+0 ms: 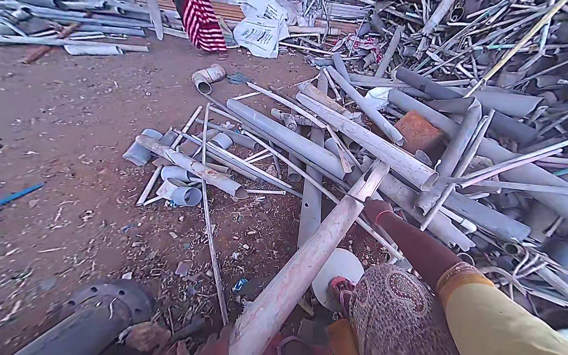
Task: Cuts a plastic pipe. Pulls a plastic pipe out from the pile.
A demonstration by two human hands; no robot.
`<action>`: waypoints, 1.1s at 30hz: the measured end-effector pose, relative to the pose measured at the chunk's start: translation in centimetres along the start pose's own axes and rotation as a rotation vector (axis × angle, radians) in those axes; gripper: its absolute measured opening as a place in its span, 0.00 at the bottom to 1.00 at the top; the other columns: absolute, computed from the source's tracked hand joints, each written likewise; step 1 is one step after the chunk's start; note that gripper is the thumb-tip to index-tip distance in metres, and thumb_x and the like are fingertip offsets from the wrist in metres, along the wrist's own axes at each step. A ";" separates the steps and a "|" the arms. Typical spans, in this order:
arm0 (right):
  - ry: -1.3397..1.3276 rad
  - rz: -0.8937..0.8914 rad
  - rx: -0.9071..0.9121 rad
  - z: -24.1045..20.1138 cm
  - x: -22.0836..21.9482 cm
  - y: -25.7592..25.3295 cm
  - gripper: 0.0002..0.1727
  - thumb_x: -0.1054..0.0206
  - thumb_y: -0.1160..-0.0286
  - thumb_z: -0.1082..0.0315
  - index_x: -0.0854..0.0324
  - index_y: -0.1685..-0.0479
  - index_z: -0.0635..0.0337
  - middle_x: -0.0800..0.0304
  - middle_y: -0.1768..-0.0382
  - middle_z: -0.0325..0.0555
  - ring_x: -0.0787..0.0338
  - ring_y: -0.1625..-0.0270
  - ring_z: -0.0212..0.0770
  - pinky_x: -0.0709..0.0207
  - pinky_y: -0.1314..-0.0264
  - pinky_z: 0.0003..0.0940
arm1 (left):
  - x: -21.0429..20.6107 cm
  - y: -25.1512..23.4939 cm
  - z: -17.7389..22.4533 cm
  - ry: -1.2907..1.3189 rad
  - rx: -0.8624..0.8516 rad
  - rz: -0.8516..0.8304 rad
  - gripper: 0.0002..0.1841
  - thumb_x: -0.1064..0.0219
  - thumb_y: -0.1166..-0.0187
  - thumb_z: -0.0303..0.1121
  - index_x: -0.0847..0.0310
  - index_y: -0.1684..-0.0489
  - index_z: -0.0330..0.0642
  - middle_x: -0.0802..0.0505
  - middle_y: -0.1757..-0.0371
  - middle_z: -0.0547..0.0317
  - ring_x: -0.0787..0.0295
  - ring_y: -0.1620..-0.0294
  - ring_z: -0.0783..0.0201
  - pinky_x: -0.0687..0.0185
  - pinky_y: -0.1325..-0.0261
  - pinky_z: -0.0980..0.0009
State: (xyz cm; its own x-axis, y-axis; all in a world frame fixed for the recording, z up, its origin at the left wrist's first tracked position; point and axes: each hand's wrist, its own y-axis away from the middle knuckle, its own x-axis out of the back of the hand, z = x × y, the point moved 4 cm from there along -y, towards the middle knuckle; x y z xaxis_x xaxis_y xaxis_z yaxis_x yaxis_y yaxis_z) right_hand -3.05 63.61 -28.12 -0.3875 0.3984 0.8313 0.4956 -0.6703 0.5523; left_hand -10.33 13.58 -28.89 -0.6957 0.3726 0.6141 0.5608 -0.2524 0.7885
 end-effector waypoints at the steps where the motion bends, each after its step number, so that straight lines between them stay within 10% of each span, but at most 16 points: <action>1: -0.019 -0.005 -0.003 0.0 -0.7 0.3 0.25 0.50 0.09 0.61 0.35 0.17 0.59 0.15 0.31 0.64 0.15 0.27 0.65 0.22 0.32 0.66 | -0.1 0.1 -0.2 -0.005 0.004 0.006 0.65 0.13 0.51 0.65 0.42 0.09 0.40 0.20 0.22 0.31 0.21 0.23 0.33 0.33 0.20 0.34; 8: 0.090 -0.025 0.140 -0.6 -1.6 3.3 0.23 0.51 0.07 0.63 0.34 0.18 0.59 0.13 0.35 0.68 0.13 0.32 0.70 0.21 0.37 0.69 | 0.5 -0.7 -0.6 -0.026 -0.043 -0.040 0.66 0.14 0.51 0.66 0.44 0.08 0.43 0.17 0.24 0.32 0.21 0.23 0.36 0.53 0.12 0.29; 13: 0.118 -0.040 0.189 -1.6 -1.1 3.6 0.21 0.50 0.07 0.63 0.33 0.22 0.61 0.14 0.35 0.68 0.13 0.31 0.69 0.22 0.35 0.68 | -0.2 1.4 3.2 -0.127 -0.011 0.168 0.70 0.12 0.48 0.57 0.60 0.03 0.41 0.30 0.16 0.24 0.39 0.14 0.24 0.68 0.16 0.19; 28: 0.006 0.026 -0.010 4.0 -2.3 1.1 0.25 0.50 0.07 0.58 0.34 0.16 0.56 0.14 0.32 0.66 0.15 0.28 0.67 0.23 0.32 0.69 | -0.3 -0.3 2.8 -0.137 0.035 0.169 0.70 0.10 0.54 0.54 0.55 0.03 0.49 0.24 0.20 0.29 0.31 0.19 0.27 0.65 0.16 0.20; 33: 0.173 -0.049 0.284 0.2 -1.7 3.3 0.25 0.48 0.06 0.55 0.34 0.19 0.58 0.14 0.35 0.69 0.14 0.31 0.71 0.22 0.36 0.70 | -0.4 -0.8 2.7 -0.120 0.041 0.174 0.70 0.09 0.54 0.53 0.54 0.04 0.46 0.24 0.20 0.29 0.32 0.18 0.27 0.65 0.15 0.20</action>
State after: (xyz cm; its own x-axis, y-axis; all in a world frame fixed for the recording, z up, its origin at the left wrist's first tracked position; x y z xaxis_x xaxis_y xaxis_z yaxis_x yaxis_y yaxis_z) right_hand -0.58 60.83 -27.66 -0.5307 0.2974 0.7937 0.6602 -0.4422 0.6071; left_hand -9.25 16.05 -29.83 -0.5294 0.4309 0.7308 0.6876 -0.2866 0.6671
